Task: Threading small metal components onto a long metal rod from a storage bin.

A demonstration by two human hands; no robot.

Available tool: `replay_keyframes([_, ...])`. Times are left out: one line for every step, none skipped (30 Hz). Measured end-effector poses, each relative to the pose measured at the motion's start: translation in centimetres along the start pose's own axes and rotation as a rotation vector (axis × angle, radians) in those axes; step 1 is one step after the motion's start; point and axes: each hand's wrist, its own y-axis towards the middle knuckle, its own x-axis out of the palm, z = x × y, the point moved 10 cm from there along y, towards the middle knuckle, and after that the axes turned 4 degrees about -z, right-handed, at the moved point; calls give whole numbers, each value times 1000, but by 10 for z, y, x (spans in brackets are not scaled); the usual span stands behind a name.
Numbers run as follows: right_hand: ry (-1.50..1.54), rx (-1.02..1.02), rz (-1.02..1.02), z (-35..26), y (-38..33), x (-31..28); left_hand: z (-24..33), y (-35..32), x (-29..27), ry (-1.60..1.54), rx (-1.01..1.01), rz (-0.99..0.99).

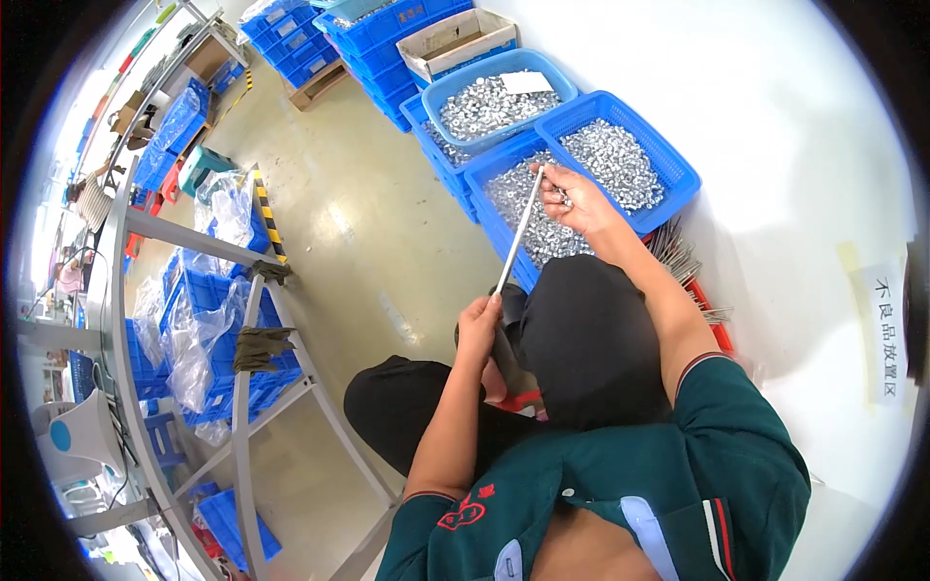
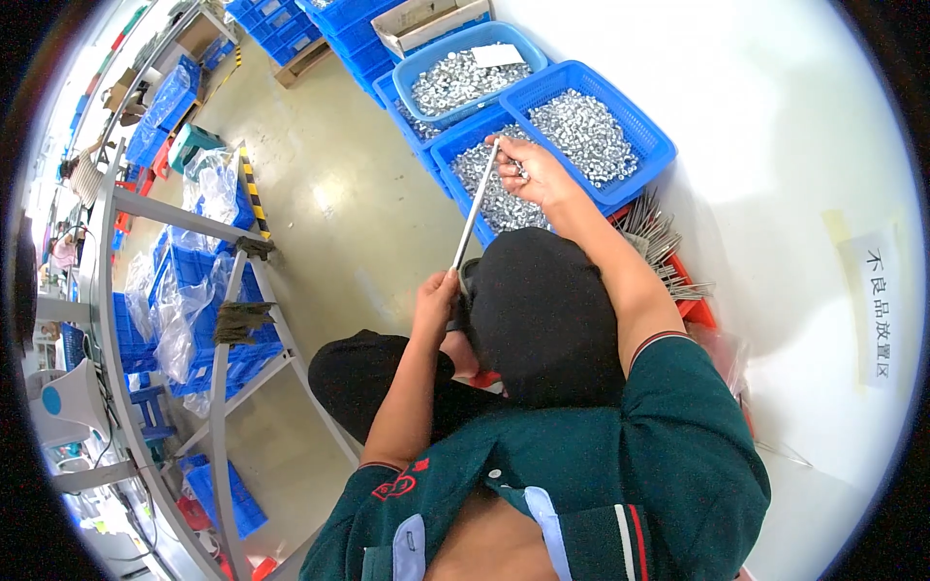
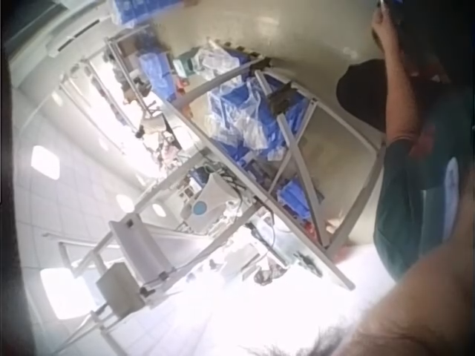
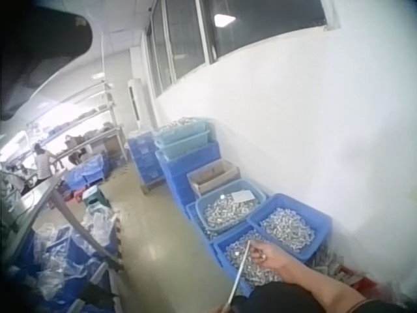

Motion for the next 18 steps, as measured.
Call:
replay_keyframes([-89, 24, -36, 2, -1, 3, 5, -1, 4, 2, 0, 0])
replay_keyframes([-178, 47, -71, 5, -1, 7, 7, -2, 7, -39, -6, 2])
replay_keyframes([-301, 101, -40, 15, -2, 4, 8, -1, 8, -80, -13, 4])
replay_keyframes([-395, 126, -28, 22, -4, 11, 8, 0, 4, -80, -11, 10])
replay_keyframes([-489, 150, -17, 27, -6, 18, 10, 1, 0, -58, 13, 25])
replay_keyframes([-431, 169, -56, 31, -4, 20, 12, 1, -5, -37, 38, 40])
replay_keyframes([-433, 165, -51, 28, -4, 13, 12, 2, -2, -38, 38, 34])
replay_keyframes([-291, 200, -12, 30, -3, 0, 12, 3, 0, -39, 37, 33])
replay_keyframes([-149, 232, 28, 31, -3, -13, 11, 4, 1, -40, 35, 32])
replay_keyframes([-91, 267, 81, 34, -3, -21, 10, 4, -1, -40, 34, 32])
replay_keyframes([-90, 267, 82, 34, -3, -24, 12, 4, -5, 8, 50, 55])
replay_keyframes([-83, 268, 162, 33, -4, -35, 13, 5, -9, 56, 66, 77])
replay_keyframes([-77, 272, 240, 33, -7, -41, 10, 5, -11, 55, 64, 80])
replay_keyframes([-29, 242, 258, 31, -6, -41, 11, 6, -14, 48, 104, 95])
replay_keyframes([-30, 197, 216, 26, -3, -36, 12, 5, -17, 40, 144, 110])
replay_keyframes([-30, 146, 178, 18, -1, -33, 10, 7, -17, 41, 143, 108])
replay_keyframes([-21, 116, 154, 14, 1, -32, 11, 7, -18, 86, 152, 108])
replay_keyframes([-21, 114, 155, 14, 1, -33, 11, 7, -19, 132, 161, 109])
